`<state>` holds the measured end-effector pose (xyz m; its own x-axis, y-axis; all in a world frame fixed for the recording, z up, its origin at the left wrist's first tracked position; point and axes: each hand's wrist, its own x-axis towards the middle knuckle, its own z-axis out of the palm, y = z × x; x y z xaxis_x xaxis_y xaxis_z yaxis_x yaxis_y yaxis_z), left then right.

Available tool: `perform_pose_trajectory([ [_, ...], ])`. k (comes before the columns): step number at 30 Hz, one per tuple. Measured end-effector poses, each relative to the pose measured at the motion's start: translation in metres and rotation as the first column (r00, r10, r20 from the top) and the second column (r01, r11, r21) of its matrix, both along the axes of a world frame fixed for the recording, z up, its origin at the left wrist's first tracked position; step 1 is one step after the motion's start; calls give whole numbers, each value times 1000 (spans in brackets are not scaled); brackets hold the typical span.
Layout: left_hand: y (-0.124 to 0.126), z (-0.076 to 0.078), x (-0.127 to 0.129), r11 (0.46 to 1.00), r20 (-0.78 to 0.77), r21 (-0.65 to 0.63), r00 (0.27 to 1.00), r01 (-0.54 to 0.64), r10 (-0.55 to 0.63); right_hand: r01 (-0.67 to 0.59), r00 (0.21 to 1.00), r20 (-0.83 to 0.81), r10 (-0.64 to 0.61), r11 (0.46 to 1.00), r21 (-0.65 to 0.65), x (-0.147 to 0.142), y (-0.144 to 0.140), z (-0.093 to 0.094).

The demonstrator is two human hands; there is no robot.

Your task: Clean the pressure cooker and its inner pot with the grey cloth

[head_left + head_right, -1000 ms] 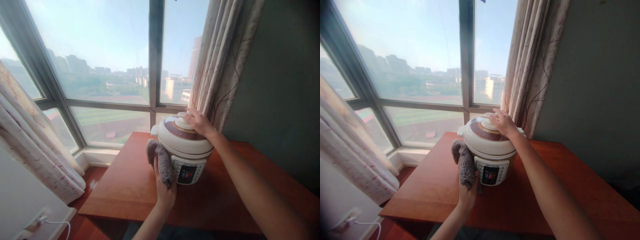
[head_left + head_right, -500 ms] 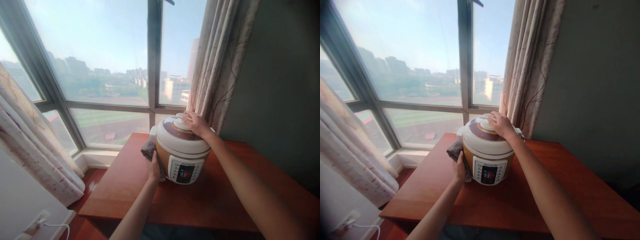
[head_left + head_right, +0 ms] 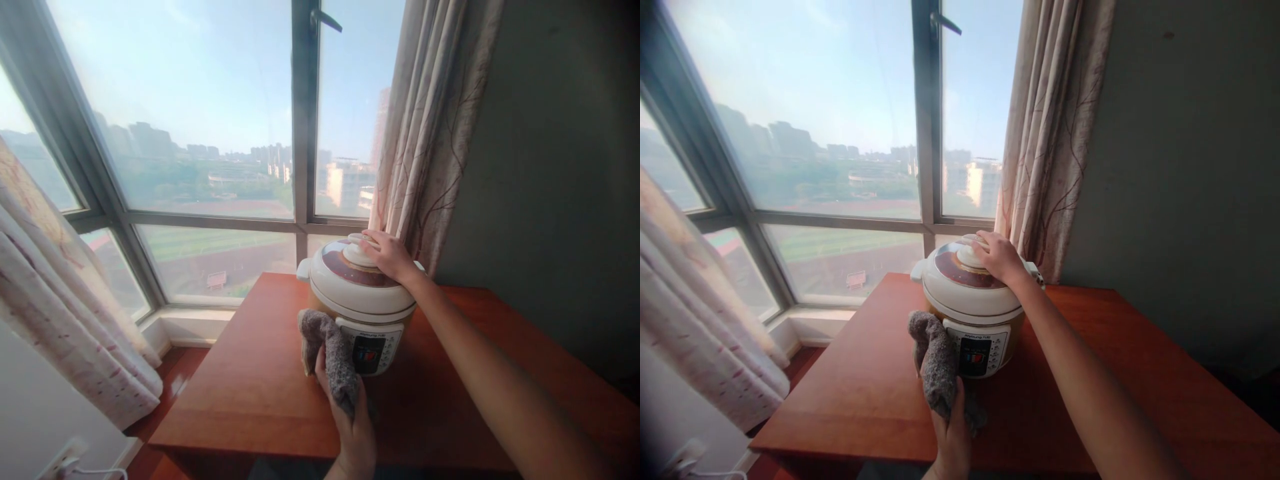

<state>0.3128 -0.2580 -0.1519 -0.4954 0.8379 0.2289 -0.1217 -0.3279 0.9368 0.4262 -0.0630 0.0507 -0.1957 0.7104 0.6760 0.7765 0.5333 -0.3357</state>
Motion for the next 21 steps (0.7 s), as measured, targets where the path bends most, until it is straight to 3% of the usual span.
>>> perform_pose_trajectory([
  [3,9,29,-7,982,-165,188,986,-2,33,-9,1000,-4,9,1000,4,1,1,-1],
  [7,26,61,-14,921,-399,389,905,18,151,-17,1000,-1,17,1000,9,1,1,-1],
  [12,41,88,-20,882,-556,464,801,79,221,-4,1000,-6,4,1000,-9,1,-1,0],
  [16,44,83,-26,873,-594,476,771,108,229,1,1000,-7,-1,1000,-4,1,-1,1],
  [19,37,59,-25,904,-509,421,844,75,167,2,1000,-1,-2,1000,6,1,0,1],
  [21,29,36,-19,956,-394,290,916,41,80,-1,1000,1,1,1000,14,1,0,0],
])
